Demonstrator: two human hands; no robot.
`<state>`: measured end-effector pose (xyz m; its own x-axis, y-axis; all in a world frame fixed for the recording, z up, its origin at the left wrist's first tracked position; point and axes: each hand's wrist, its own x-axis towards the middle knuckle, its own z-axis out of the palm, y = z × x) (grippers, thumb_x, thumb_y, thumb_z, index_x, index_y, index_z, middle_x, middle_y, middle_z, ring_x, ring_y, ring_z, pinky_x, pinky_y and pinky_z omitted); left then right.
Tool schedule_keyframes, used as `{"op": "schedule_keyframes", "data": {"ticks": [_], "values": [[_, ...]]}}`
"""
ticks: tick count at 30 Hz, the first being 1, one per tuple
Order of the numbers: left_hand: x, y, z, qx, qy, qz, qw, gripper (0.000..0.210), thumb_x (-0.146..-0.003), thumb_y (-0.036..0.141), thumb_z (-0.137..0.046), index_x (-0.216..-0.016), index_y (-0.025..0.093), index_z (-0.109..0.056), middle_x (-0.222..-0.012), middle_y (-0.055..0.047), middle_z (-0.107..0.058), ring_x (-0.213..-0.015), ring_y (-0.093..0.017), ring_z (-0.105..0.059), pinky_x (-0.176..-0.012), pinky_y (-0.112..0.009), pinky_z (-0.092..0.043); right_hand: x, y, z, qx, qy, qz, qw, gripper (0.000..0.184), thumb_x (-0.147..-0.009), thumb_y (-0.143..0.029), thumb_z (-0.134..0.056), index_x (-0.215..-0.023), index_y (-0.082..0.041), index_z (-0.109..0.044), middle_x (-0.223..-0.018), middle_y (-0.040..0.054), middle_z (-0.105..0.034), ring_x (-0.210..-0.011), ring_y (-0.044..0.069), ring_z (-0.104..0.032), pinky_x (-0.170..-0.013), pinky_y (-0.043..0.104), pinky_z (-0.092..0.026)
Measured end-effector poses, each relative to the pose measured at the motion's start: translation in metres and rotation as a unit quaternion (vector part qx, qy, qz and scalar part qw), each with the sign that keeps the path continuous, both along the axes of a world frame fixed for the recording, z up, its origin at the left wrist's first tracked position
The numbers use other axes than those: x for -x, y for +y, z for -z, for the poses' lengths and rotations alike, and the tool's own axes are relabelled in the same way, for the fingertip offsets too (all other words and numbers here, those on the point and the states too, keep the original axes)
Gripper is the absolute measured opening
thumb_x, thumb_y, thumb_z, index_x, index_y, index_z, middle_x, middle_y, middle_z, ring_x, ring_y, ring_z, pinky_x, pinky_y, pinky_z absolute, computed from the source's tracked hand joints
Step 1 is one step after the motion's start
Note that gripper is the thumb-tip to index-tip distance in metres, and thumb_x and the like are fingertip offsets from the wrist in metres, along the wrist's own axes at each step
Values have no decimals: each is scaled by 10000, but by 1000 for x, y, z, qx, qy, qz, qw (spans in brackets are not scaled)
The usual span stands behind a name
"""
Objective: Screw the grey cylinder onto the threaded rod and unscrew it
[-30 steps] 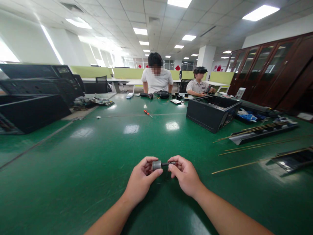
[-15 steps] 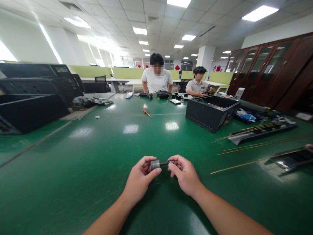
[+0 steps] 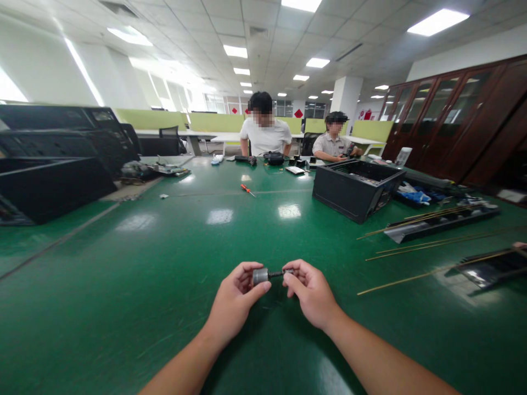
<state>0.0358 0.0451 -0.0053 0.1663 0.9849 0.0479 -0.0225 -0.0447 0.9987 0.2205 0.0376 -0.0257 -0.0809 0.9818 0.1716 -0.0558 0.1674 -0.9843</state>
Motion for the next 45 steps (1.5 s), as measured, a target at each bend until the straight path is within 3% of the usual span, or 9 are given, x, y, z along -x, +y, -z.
{"op": "schedule_keyframes", "data": {"ticks": [45], "values": [[1, 0, -2, -6, 3, -32, 999, 383, -719, 314, -804, -1013, 169, -606, -920, -31, -695, -852, -168, -648, -809, -261, -487, -3, 3, -1, 10, 8, 14, 1000, 225, -888, -374, -578, -945, -157, -601, -700, -5, -601, -582, 126, -556, -575, 253, -434]]}}
